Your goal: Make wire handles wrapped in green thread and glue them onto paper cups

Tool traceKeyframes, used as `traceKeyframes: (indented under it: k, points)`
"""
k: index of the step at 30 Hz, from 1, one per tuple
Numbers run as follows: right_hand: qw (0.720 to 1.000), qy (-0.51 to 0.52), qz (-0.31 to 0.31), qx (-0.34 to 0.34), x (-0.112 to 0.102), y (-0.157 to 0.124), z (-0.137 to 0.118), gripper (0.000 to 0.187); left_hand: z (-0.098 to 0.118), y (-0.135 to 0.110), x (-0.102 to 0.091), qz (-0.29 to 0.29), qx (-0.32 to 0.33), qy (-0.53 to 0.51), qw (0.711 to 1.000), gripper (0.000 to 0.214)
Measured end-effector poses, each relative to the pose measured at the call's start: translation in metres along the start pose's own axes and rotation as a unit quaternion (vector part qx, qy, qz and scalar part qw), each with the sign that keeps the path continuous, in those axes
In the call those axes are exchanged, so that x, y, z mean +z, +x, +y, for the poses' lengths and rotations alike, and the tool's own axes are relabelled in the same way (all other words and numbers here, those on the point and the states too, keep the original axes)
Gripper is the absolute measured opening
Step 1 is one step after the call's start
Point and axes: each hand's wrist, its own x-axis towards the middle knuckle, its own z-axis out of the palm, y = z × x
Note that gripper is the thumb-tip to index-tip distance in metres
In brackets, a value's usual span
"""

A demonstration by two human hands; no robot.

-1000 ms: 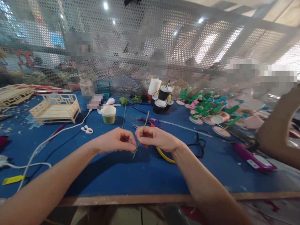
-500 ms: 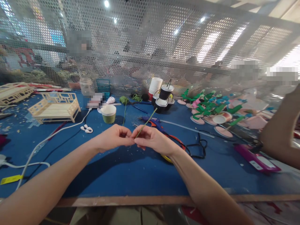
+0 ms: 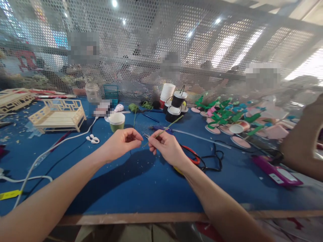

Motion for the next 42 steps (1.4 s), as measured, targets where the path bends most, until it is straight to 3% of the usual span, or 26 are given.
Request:
traceKeyframes:
  k: [6, 11, 14, 18, 21, 25, 28, 32, 36, 42]
  points:
    - [0.992, 0.061, 0.105, -0.034, 0.008, 0.000, 0.002, 0.020, -0.003, -0.003, 0.020, 0.112, -0.025, -0.124, 0.986, 0.024]
    - [0.976, 0.202, 0.082, 0.005, 0.010, 0.000, 0.002, 0.021, -0.006, -0.005, 0.028, 0.101, -0.076, -0.202, 0.971, 0.029]
    - [0.963, 0.262, 0.051, 0.040, 0.009, -0.001, 0.000, 0.023, -0.007, -0.004, 0.025, 0.083, -0.067, -0.177, 0.978, 0.025]
    - [0.958, 0.276, 0.017, 0.073, 0.007, -0.002, -0.003, 0.024, -0.009, -0.002, 0.017, 0.061, 0.015, -0.034, 0.997, 0.019]
    - [0.969, 0.234, -0.003, 0.076, 0.006, -0.002, -0.003, 0.025, -0.009, -0.001, 0.012, 0.072, 0.050, 0.072, 0.994, 0.020]
    - [0.993, 0.105, 0.040, 0.029, 0.006, -0.001, -0.001, 0.026, -0.007, -0.004, 0.010, 0.105, 0.075, 0.145, 0.981, 0.021]
    - [0.996, 0.036, 0.078, 0.000, 0.006, -0.001, 0.000, 0.024, -0.006, -0.006, 0.013, 0.100, 0.091, 0.154, 0.979, 0.019]
    - [0.993, 0.032, 0.107, -0.028, 0.008, -0.001, 0.000, 0.020, -0.006, -0.009, 0.021, 0.076, 0.079, 0.140, 0.984, 0.017]
    - [0.987, 0.123, 0.102, -0.019, 0.008, -0.001, 0.000, 0.019, -0.008, -0.008, 0.026, 0.064, 0.045, 0.095, 0.992, 0.019]
    - [0.962, 0.269, 0.041, 0.035, 0.006, 0.000, -0.001, 0.022, -0.007, -0.004, 0.024, 0.063, 0.014, 0.009, 0.998, 0.019]
